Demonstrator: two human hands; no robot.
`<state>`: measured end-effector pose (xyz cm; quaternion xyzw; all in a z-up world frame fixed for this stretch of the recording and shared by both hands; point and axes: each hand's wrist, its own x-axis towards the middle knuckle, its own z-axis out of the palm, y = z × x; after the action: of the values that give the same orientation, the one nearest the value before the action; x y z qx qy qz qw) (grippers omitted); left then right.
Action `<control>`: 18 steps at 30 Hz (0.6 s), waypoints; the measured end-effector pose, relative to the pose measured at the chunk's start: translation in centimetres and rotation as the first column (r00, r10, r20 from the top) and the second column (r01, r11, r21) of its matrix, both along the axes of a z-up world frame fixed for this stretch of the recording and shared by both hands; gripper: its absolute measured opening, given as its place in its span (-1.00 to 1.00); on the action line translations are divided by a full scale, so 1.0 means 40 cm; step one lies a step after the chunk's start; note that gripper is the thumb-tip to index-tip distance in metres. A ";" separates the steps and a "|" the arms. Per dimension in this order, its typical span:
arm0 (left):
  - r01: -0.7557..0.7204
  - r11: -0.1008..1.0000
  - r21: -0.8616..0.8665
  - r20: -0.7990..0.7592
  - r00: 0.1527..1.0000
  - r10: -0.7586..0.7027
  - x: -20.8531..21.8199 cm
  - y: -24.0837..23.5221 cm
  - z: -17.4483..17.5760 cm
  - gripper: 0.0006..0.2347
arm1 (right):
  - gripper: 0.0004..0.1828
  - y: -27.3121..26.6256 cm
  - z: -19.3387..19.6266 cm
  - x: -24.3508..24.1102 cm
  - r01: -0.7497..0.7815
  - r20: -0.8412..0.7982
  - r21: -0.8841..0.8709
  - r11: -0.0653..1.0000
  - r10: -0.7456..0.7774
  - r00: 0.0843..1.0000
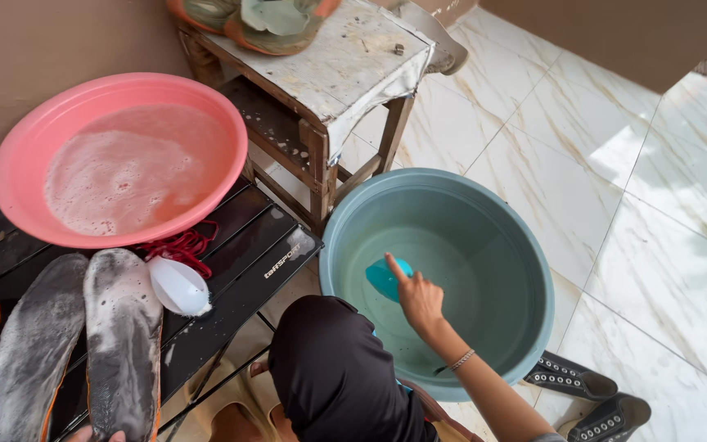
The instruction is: The person scrubs the soles of a pair of dark shoes with a brush and soapy water. They then remove the red shoelaces and scrub them in a small blue bowl of water.
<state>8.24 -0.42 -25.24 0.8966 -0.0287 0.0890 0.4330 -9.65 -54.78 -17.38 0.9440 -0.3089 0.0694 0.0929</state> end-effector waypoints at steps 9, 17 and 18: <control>-0.058 0.998 0.039 -0.004 0.998 0.058 -0.048 0.036 0.060 -0.54 | -0.28 0.028 -0.162 0.025 0.075 -0.006 0.676 0.733 -0.096 0.995; -0.090 0.968 0.233 -0.015 0.995 0.096 -0.050 0.057 0.112 -0.42 | -0.37 0.041 0.207 0.074 -0.051 0.073 0.996 0.069 -0.366 0.928; -0.080 0.944 0.319 -0.019 0.996 0.090 -0.056 0.057 0.128 -0.39 | -0.34 0.051 0.258 0.091 -0.115 0.135 0.990 0.076 -0.364 0.922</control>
<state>6.01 1.87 -20.12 0.9564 0.0033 0.0867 0.2789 -6.01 -52.74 -7.07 0.6950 -0.3658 0.0006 -0.6190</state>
